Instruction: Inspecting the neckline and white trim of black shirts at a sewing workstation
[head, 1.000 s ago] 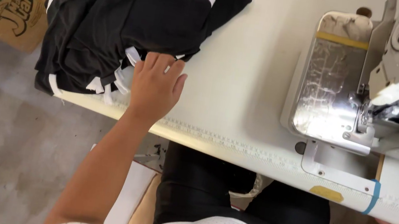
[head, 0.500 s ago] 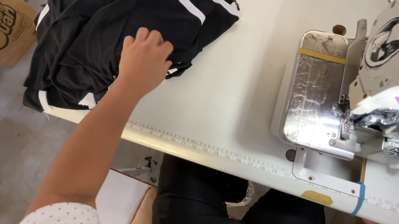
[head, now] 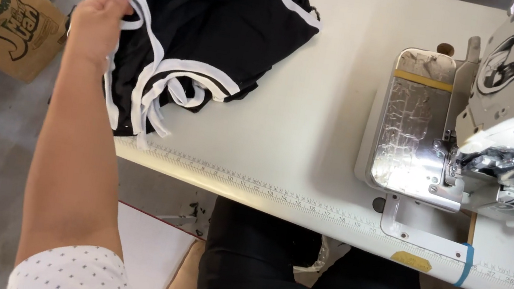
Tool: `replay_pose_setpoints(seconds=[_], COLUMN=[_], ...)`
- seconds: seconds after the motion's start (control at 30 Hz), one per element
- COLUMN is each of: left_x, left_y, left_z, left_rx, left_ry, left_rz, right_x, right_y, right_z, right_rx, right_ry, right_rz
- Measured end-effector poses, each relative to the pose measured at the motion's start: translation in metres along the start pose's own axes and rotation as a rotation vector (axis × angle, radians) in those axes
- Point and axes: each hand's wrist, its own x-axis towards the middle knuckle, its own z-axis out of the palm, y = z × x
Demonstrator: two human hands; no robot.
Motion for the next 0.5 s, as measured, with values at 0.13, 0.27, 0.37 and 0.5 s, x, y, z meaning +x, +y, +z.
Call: replay_pose_setpoints(seconds=[0.13,0.27,0.37,0.5], left_x=[0.028,0.042,0.05,0.091], left_y=[-0.022,-0.011,0.002,-0.012], left_z=[0.015,0.024,0.034,0.043], left_rx=[0.034,0.189,0.282,0.459], left_ry=[0.078,0.151,0.152,0.153], left_rz=[0.009,0.19,0.108,0.119], right_x=[0.034,0.032,0.025,0.033], right_y=[0.023,0.037,0.038,0.042], right_z=[0.007,0.019,0.023,0.015], right_rx=[-0.081,0.033,0.12,0.026], right_ry=[-0.005,0.11,0.136,0.083], right_rz=[-0.084,-0.169,-0.207,-0.092])
